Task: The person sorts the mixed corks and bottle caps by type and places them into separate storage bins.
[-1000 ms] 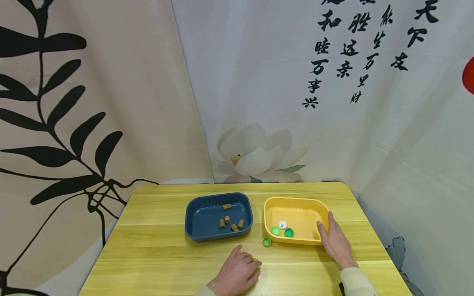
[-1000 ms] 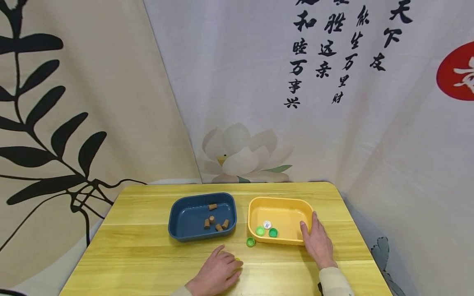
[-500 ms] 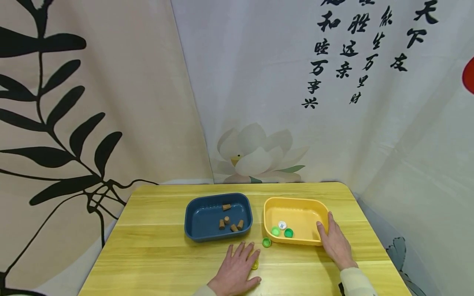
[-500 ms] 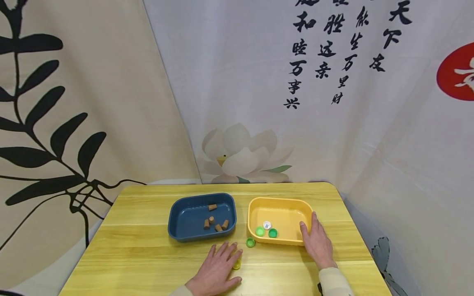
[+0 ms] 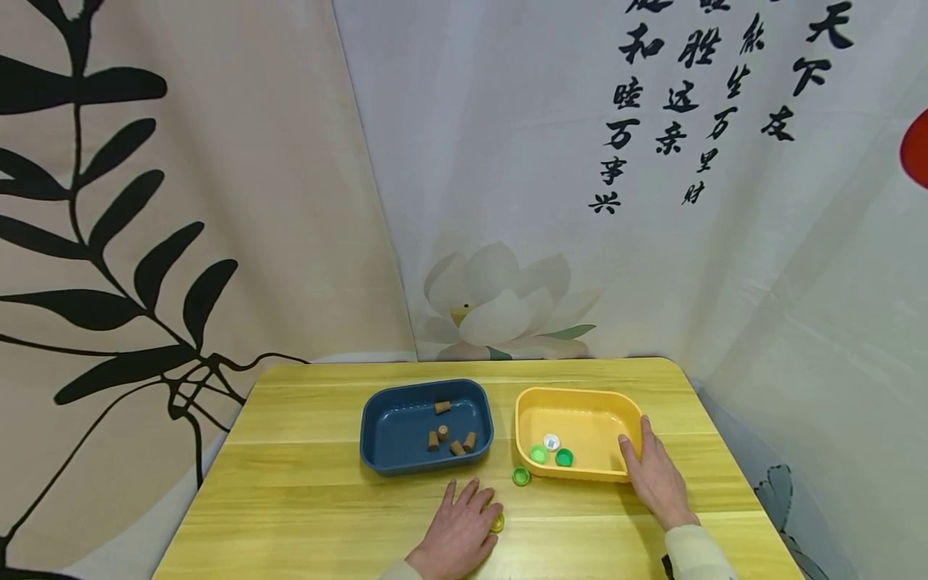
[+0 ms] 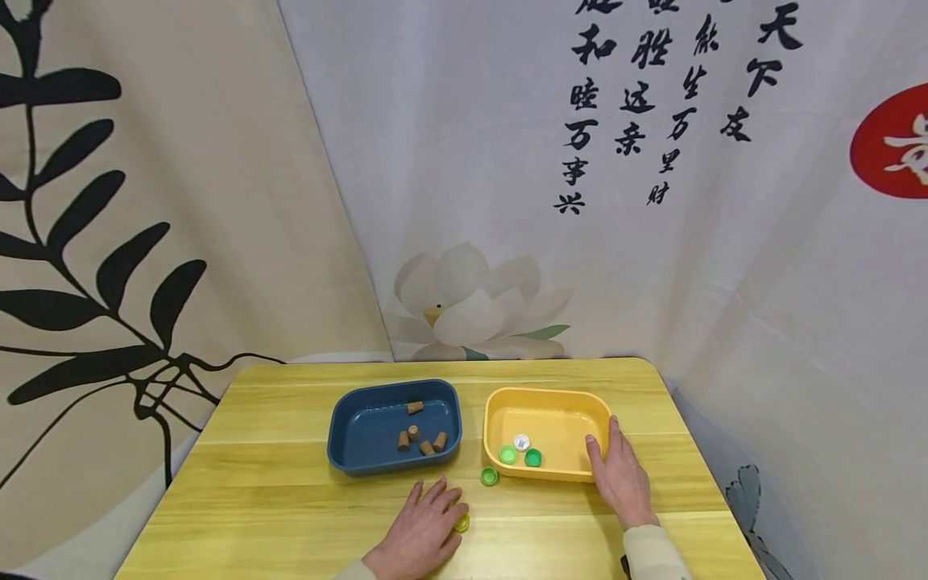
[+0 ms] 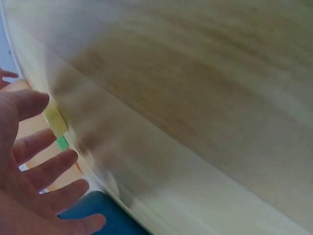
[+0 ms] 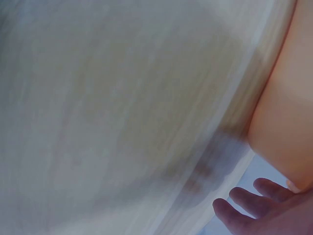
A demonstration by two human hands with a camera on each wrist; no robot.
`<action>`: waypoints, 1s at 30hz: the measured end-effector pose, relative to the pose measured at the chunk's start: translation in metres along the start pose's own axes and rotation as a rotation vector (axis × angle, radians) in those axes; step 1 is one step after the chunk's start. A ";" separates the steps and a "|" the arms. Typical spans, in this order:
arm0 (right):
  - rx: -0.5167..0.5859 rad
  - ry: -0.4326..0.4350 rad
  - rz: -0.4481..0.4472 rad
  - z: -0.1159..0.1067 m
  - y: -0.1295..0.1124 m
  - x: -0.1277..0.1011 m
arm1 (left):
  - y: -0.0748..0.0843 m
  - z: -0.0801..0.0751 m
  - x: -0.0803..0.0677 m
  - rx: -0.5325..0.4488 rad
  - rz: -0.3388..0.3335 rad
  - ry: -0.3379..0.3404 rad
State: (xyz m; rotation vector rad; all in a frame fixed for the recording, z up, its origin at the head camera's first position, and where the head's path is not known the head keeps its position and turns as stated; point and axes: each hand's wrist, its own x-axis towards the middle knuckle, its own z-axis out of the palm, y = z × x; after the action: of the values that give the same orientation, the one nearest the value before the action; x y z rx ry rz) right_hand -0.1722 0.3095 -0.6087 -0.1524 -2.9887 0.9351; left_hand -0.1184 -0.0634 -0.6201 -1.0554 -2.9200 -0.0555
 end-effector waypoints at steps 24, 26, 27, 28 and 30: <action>0.002 0.010 -0.002 0.001 0.002 0.000 | 0.014 -0.032 0.026 -0.034 0.030 0.335; 0.003 0.011 -0.001 0.002 0.002 0.001 | 0.015 -0.038 0.034 -0.053 0.027 0.366; 0.004 0.010 0.000 0.002 0.002 0.001 | 0.016 -0.040 0.038 -0.062 0.026 0.378; 0.005 0.011 0.001 0.002 0.002 0.001 | 0.017 -0.043 0.042 -0.070 0.024 0.389; 0.009 0.012 0.001 0.002 0.001 0.000 | 0.019 -0.047 0.049 -0.088 0.018 0.407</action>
State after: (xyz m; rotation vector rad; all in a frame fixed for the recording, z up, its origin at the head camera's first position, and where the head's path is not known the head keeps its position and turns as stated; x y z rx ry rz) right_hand -0.1727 0.3095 -0.6106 -0.1586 -2.9733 0.9436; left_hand -0.1431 -0.0195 -0.5705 -0.9482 -2.5606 -0.3570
